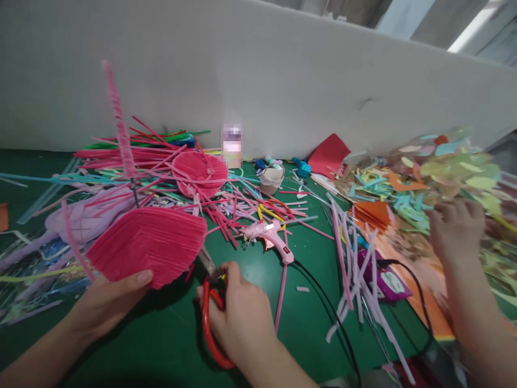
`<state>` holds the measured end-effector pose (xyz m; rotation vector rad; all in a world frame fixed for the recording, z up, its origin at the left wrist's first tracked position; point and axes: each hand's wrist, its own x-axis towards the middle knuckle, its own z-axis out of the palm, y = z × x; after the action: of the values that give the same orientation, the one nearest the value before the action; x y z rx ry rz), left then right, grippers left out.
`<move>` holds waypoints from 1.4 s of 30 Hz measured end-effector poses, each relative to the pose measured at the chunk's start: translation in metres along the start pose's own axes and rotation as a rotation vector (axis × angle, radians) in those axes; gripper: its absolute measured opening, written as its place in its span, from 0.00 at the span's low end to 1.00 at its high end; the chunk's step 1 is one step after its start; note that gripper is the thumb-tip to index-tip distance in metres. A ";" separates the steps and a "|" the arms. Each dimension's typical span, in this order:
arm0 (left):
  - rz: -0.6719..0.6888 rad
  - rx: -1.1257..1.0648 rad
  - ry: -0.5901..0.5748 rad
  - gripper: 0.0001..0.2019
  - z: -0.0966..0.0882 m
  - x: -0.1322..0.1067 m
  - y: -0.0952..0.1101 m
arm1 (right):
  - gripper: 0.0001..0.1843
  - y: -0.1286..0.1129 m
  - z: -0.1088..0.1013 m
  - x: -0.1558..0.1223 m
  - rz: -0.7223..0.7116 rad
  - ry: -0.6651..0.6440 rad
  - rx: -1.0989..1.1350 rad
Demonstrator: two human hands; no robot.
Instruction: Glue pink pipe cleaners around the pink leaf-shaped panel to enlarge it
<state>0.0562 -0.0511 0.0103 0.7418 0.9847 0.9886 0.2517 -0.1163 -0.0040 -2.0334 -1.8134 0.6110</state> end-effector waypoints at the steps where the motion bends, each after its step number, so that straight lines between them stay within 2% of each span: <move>1: -0.007 -0.020 0.015 0.28 0.000 0.000 0.001 | 0.17 -0.001 0.001 -0.002 -0.004 -0.022 -0.026; 5: -0.041 -0.072 0.050 0.27 -0.001 0.002 0.005 | 0.20 -0.005 0.001 -0.010 -0.070 -0.138 -0.074; 7: -0.058 -0.101 0.054 0.26 0.000 0.003 0.006 | 0.21 -0.007 0.001 -0.013 -0.108 -0.154 -0.119; 12: -0.103 -0.175 0.095 0.16 -0.003 0.006 0.007 | 0.21 -0.002 0.004 -0.017 -0.213 -0.001 -0.273; 15: -0.157 -0.170 0.120 0.10 -0.008 0.008 0.007 | 0.17 0.003 0.001 -0.022 -0.307 0.145 -0.282; 18: -0.191 -0.145 0.135 0.08 -0.011 0.010 0.008 | 0.13 0.000 -0.014 -0.022 -0.369 0.300 -0.032; 20: -0.196 -0.120 0.115 0.07 -0.011 0.011 0.008 | 0.12 -0.005 -0.026 -0.016 -0.318 0.311 0.278; 22: -0.188 -0.094 0.065 0.08 -0.010 0.011 0.007 | 0.12 -0.011 -0.037 -0.006 -0.181 0.230 0.627; 24: -0.166 -0.080 0.023 0.15 -0.008 0.009 0.007 | 0.14 -0.015 -0.042 0.007 -0.052 0.123 0.930; 26: -0.140 -0.069 0.002 0.22 -0.006 0.007 0.006 | 0.15 -0.019 -0.042 0.017 0.008 0.041 1.111; 29: -0.095 -0.033 0.003 0.26 -0.004 0.003 0.004 | 0.14 -0.022 -0.039 0.024 -0.004 0.023 1.131; 34: -0.037 0.023 0.011 0.23 0.000 0.000 0.001 | 0.14 -0.021 -0.031 0.022 -0.067 0.198 0.949; 37: -0.043 0.027 -0.005 0.24 0.000 0.001 0.000 | 0.15 -0.018 -0.028 0.022 -0.082 0.240 0.896; 40: -0.046 -0.013 -0.008 0.29 0.001 0.003 0.001 | 0.16 -0.017 -0.026 0.024 -0.063 0.214 0.953; 42: -0.043 -0.059 0.014 0.29 0.002 0.004 0.002 | 0.18 -0.018 -0.025 0.026 -0.039 0.141 1.031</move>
<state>0.0583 -0.0465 0.0111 0.6626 0.9759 0.9826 0.2525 -0.0876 0.0241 -1.2756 -1.0656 1.0658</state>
